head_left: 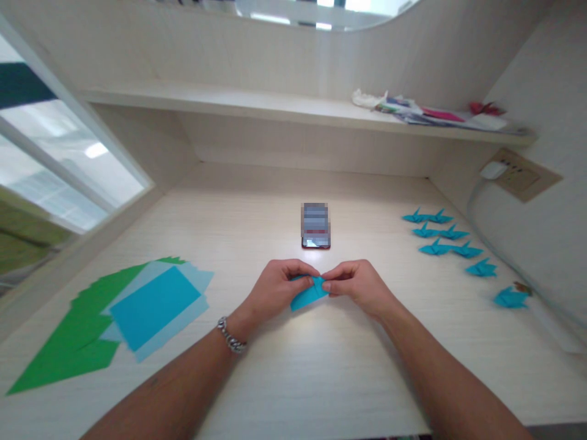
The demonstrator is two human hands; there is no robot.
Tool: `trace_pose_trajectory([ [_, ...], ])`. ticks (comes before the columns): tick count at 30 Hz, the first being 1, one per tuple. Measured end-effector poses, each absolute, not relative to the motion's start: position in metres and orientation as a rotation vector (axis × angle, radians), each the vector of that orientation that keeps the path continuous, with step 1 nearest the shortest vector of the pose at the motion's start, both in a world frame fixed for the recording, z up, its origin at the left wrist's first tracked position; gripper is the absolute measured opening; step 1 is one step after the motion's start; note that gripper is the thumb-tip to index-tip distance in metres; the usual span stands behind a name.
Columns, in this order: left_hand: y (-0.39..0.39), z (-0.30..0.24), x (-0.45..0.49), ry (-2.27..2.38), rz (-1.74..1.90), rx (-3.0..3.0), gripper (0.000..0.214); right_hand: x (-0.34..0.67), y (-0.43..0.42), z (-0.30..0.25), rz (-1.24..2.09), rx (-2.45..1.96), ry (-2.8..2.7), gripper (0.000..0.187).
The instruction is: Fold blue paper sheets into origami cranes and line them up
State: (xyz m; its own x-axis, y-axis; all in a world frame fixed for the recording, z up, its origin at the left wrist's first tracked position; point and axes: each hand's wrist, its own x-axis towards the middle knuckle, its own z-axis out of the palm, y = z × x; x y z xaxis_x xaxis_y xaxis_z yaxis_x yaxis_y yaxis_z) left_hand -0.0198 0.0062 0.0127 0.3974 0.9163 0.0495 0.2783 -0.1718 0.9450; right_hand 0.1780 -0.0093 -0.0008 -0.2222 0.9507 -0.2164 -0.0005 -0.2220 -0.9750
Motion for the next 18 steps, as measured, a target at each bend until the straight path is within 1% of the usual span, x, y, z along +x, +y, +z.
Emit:
trace_pose_trajectory([
  [10,0.0081,0.0113,-0.0199,0.975,0.851,1.501,0.016,0.1769,-0.0106,0.0024,1.523,-1.261,-1.238,0.025],
  [18,0.0082,0.0106,-0.0219,0.943,0.844,1.501,0.019,0.1773,-0.0109,0.0037,1.517,-1.268,-1.254,0.025],
])
